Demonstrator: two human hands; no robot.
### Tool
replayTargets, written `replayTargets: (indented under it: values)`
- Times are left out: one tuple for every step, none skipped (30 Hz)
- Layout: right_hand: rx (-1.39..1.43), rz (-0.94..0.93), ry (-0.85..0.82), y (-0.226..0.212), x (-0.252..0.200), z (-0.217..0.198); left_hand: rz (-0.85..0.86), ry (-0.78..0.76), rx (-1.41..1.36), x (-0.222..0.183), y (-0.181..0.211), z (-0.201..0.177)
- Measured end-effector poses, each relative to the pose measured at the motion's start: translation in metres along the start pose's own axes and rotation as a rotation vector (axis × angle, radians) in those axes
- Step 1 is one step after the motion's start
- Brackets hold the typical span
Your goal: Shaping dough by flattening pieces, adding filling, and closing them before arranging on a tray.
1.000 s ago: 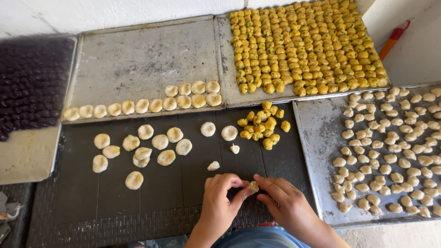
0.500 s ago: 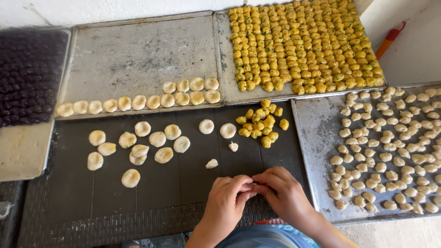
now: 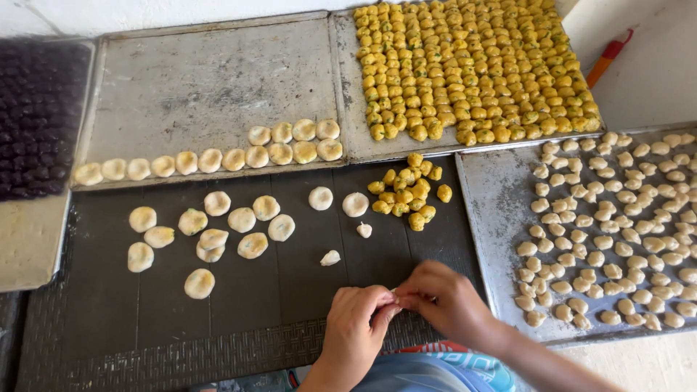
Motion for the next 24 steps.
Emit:
replayTargets:
  values:
    - [0.000, 0.003, 0.009, 0.002, 0.011, -0.007, 0.007, -0.007, 0.000, 0.000, -0.001, 0.000]
    - [0.011, 0.091, -0.184, 0.005, 0.021, -0.012, -0.036, -0.050, -0.034, -0.001, -0.002, 0.001]
    - [0.023, 0.176, -0.380, 0.008, 0.032, -0.018, -0.080, -0.090, -0.066, -0.001, -0.004, 0.001]
    - [0.023, 0.176, -0.373, 0.001, 0.048, -0.025, -0.075, -0.094, -0.066, -0.001, -0.004, 0.001]
    - [-0.003, 0.312, -0.563, -0.004, 0.062, -0.030, -0.098, -0.072, -0.144, -0.003, -0.005, 0.001]
    - [-0.029, 0.449, -0.752, -0.010, 0.077, -0.036, -0.122, -0.051, -0.221, -0.004, -0.006, 0.001]
    - [-0.027, 0.449, -0.754, -0.017, 0.080, -0.033, -0.124, -0.050, -0.221, -0.007, -0.008, 0.002]
    - [-0.159, 0.451, -0.812, -0.024, 0.084, -0.031, -0.133, -0.033, -0.215, -0.011, -0.011, 0.003]
    - [-0.292, 0.449, -0.868, -0.030, 0.088, -0.027, -0.142, -0.015, -0.207, -0.015, -0.013, 0.003]
    - [-0.290, 0.446, -0.872, -0.014, 0.076, -0.016, -0.146, -0.014, -0.205, -0.011, -0.013, 0.002]
    - [-0.423, 0.329, -0.837, 0.001, 0.064, -0.004, -0.132, -0.049, -0.207, -0.010, -0.011, 0.001]
    - [-0.552, 0.209, -0.799, 0.015, 0.051, 0.008, -0.119, -0.085, -0.210, -0.010, -0.009, 0.000]
    - [-0.551, 0.209, -0.799, 0.010, 0.056, 0.004, -0.119, -0.086, -0.209, -0.006, -0.006, -0.003]
    - [-0.504, 0.213, -0.847, 0.004, 0.061, 0.000, -0.091, -0.073, -0.196, -0.003, -0.001, -0.005]
    - [-0.460, 0.222, -0.888, 0.000, 0.065, -0.006, -0.053, -0.064, -0.186, 0.002, 0.003, -0.006]
    - [-0.463, 0.227, -0.880, -0.007, 0.071, -0.015, -0.045, -0.068, -0.188, 0.005, 0.003, -0.006]
    - [-0.386, 0.296, -0.890, -0.013, 0.075, -0.022, -0.052, -0.082, -0.209, 0.005, 0.003, -0.007]
    - [-0.309, 0.365, -0.898, -0.020, 0.079, -0.028, -0.059, -0.096, -0.230, 0.004, 0.003, -0.008]
    - [-0.305, 0.361, -0.900, -0.010, 0.069, -0.019, -0.063, -0.095, -0.226, 0.004, 0.003, -0.011]
    - [-0.399, 0.262, -0.853, 0.000, 0.059, -0.010, -0.074, -0.099, -0.254, 0.004, 0.003, -0.014]
    - [-0.493, 0.170, -0.798, 0.009, 0.048, -0.002, -0.079, -0.107, -0.287, 0.005, 0.003, -0.015]
    - [-0.492, 0.173, -0.796, -0.004, 0.059, -0.012, -0.078, -0.111, -0.288, 0.000, 0.004, -0.014]
    - [-0.348, 0.286, -0.814, -0.014, 0.073, -0.024, -0.058, -0.086, -0.088, 0.000, 0.002, -0.011]
    - [-0.200, 0.394, -0.828, -0.025, 0.088, -0.036, -0.039, -0.059, 0.112, 0.000, 0.001, -0.010]
Point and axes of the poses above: each hand's wrist, its own x-axis towards the middle knuckle, its own z-axis out of the palm, y = z × x, the point moved 1 cm from there along x, towards the middle knuckle, and after that the axes turned 6 degrees about -z, right-handed, at the moved point
